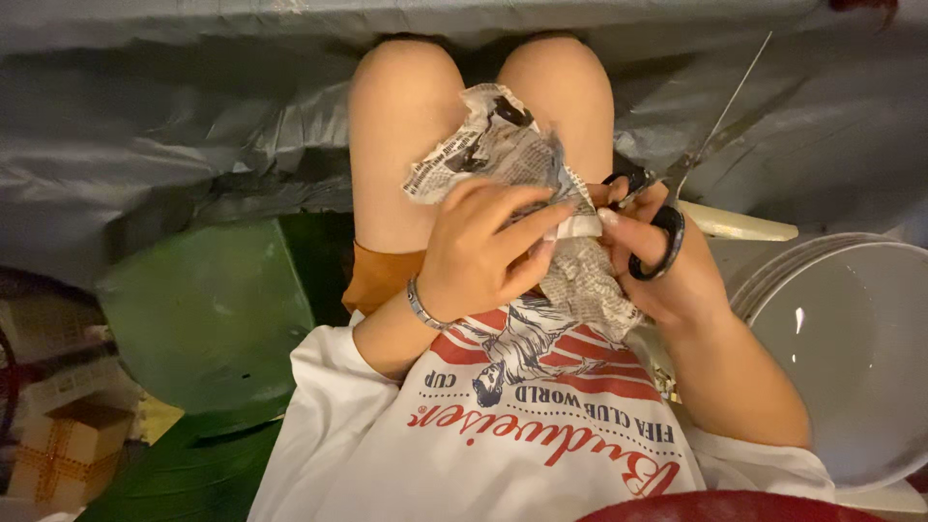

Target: The person sits on the floor and unwraps crumpled newspaper packing from ceramic cups and bowls, tearing and cutting the paper with scissors and pulling the paper off the items. They briefly reach up to a shelf holding cups, bowls, glasses and a ladle, then continue unwrapping newspaper from another ceramic item on their lap.

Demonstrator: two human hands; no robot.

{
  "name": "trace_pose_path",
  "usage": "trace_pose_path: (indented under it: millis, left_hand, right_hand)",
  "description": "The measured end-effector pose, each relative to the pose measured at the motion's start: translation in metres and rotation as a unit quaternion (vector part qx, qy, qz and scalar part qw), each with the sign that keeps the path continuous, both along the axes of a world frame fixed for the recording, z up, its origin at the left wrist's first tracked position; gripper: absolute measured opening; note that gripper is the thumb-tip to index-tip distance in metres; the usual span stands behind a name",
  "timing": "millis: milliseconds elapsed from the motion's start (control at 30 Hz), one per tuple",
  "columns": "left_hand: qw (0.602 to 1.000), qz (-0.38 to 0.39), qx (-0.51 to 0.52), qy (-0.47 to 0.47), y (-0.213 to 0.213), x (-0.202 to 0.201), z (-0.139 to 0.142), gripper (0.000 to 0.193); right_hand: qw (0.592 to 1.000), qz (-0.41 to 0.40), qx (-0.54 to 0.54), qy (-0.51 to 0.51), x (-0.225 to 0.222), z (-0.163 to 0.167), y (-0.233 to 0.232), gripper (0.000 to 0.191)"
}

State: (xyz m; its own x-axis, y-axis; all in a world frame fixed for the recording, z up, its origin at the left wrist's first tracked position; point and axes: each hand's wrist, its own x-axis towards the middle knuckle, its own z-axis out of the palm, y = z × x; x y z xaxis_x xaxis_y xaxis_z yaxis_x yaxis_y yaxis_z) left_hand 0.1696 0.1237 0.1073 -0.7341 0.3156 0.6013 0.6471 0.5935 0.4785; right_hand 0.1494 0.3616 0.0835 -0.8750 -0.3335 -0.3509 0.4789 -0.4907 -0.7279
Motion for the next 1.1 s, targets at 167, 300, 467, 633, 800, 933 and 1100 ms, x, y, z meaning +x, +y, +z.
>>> trace_pose_path:
  millis: [167, 300, 467, 633, 800, 933, 1100]
  left_hand:
    - [0.994, 0.030, 0.071, -0.081, 0.002, 0.003, -0.014, 0.017]
    - [0.974, -0.001, 0.143, -0.173, -0.003, 0.004, -0.023, 0.014]
    - [0.936, -0.067, 0.183, -0.292, -0.016, -0.005, -0.016, 0.020]
    - [0.947, -0.200, 0.081, -0.240, -0.031, -0.014, -0.003, 0.056]
    - [0.939, -0.255, -0.029, -0.229, -0.032, -0.019, 0.001, 0.059]
    - [0.960, -0.216, -0.079, -0.162, -0.034, -0.014, -0.001, 0.049]
    - [0.989, -0.079, -0.069, -0.102, -0.023, -0.003, -0.009, 0.033]
  right_hand:
    - [0.993, 0.003, 0.119, 0.015, 0.007, 0.002, -0.001, 0.052]
    - [0.965, 0.087, 0.221, 0.110, 0.007, -0.001, 0.003, 0.041]
    - [0.959, 0.149, 0.216, 0.109, 0.002, 0.000, 0.024, 0.038]
    - [0.953, 0.196, 0.214, 0.090, 0.001, -0.001, 0.037, 0.041]
    - [0.943, 0.219, 0.205, 0.145, 0.001, -0.003, 0.045, 0.039]
    - [0.952, 0.217, 0.189, 0.107, -0.002, 0.000, 0.046, 0.037]
    - [0.903, 0.113, 0.361, 0.205, -0.005, 0.026, 0.027, 0.037]
